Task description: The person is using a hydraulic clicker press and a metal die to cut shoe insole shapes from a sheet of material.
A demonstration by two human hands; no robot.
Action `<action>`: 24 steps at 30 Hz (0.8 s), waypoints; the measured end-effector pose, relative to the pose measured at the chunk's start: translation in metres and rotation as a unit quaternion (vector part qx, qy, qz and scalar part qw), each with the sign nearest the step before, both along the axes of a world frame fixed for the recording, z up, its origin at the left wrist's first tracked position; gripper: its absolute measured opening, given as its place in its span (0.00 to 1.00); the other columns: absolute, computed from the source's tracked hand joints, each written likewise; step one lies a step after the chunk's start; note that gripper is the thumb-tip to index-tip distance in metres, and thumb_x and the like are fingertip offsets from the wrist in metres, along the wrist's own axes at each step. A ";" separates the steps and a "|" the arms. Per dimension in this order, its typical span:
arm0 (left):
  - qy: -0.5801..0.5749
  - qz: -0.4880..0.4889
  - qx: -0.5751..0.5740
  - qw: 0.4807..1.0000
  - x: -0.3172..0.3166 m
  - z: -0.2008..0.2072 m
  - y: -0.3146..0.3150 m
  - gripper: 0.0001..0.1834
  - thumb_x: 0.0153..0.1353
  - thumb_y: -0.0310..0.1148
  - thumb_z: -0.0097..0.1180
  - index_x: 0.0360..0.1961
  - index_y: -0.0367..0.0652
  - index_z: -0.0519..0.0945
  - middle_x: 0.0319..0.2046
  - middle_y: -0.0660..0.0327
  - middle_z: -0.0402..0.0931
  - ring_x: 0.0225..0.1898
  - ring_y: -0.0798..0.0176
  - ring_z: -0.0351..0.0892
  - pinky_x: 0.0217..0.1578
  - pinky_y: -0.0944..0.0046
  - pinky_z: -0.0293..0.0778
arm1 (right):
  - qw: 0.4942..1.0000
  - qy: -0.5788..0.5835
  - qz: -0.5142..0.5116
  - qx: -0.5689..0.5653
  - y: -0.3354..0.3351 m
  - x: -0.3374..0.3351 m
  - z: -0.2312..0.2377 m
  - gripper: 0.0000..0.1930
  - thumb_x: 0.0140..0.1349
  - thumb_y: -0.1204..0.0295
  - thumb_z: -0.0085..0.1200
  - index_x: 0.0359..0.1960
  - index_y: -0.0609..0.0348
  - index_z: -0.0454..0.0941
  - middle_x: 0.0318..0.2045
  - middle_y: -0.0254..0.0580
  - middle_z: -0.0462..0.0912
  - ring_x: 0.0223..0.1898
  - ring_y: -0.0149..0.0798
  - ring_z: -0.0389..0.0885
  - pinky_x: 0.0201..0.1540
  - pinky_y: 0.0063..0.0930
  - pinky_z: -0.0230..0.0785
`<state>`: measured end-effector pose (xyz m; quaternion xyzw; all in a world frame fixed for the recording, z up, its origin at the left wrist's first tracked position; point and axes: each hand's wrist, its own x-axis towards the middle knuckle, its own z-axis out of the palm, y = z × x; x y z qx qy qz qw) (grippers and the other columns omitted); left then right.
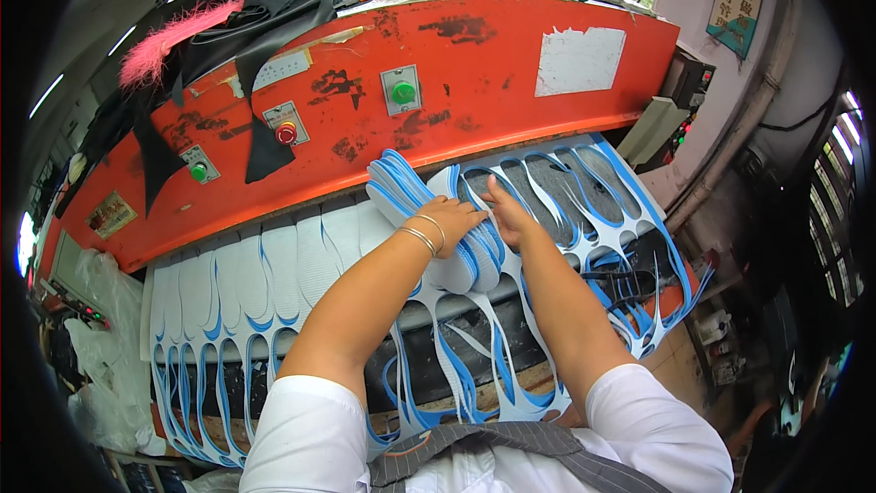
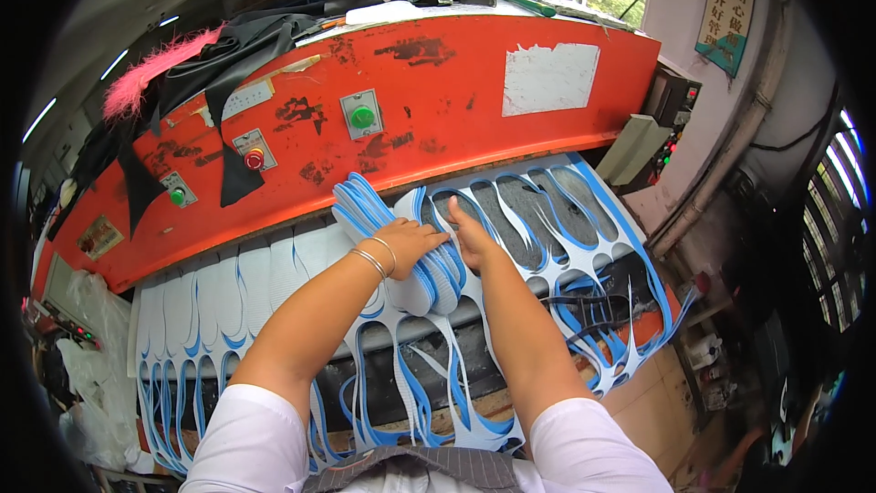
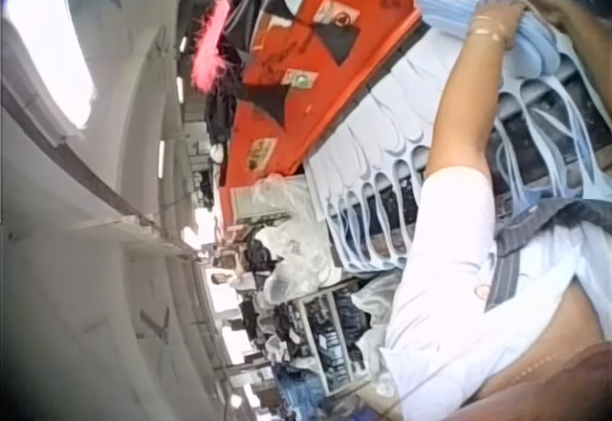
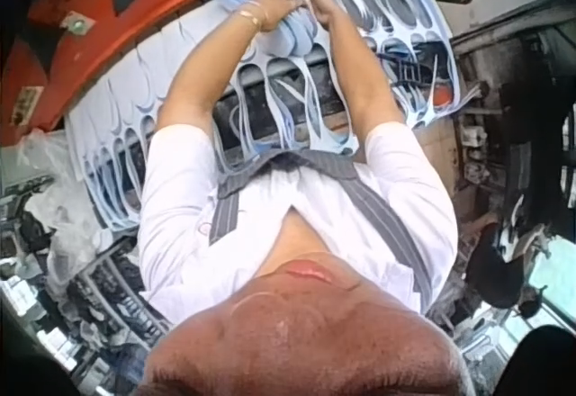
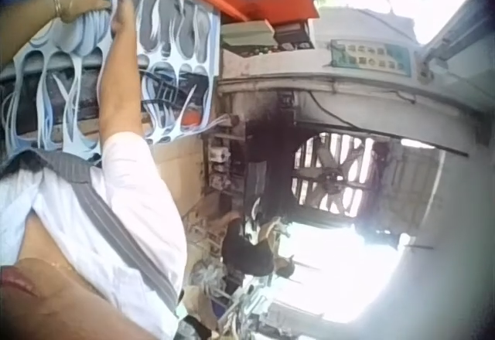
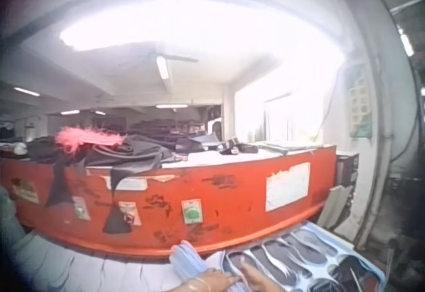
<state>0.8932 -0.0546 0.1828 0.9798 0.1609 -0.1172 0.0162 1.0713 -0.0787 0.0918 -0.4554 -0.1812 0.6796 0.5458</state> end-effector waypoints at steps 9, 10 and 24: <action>-0.300 0.048 0.097 0.948 -0.117 0.007 -0.060 0.30 0.36 0.24 0.62 0.48 0.49 0.76 0.51 0.61 0.73 0.49 0.53 0.70 0.53 0.56 0.62 | 0.712 -0.650 -0.093 0.248 0.023 -0.053 0.022 0.33 0.53 0.53 0.64 0.51 0.69 0.72 0.46 0.66 0.76 0.52 0.58 0.74 0.56 0.46 0.64; -0.314 0.074 0.095 0.942 -0.128 0.017 -0.066 0.30 0.36 0.23 0.61 0.47 0.49 0.76 0.51 0.61 0.72 0.49 0.52 0.70 0.52 0.55 0.62 | 0.714 -0.649 -0.096 0.246 0.028 -0.062 0.020 0.33 0.53 0.53 0.64 0.51 0.69 0.72 0.46 0.66 0.76 0.52 0.58 0.74 0.56 0.46 0.64; -0.637 0.287 -0.603 0.384 -0.132 0.032 -0.013 0.31 0.50 0.39 0.62 0.54 0.34 0.71 0.47 0.52 0.76 0.48 0.56 0.78 0.53 0.55 0.72 | 0.996 0.045 0.062 0.052 0.044 -0.064 -0.033 0.26 0.56 0.77 0.60 0.56 0.72 0.65 0.49 0.56 0.78 0.47 0.48 0.81 0.49 0.43 0.76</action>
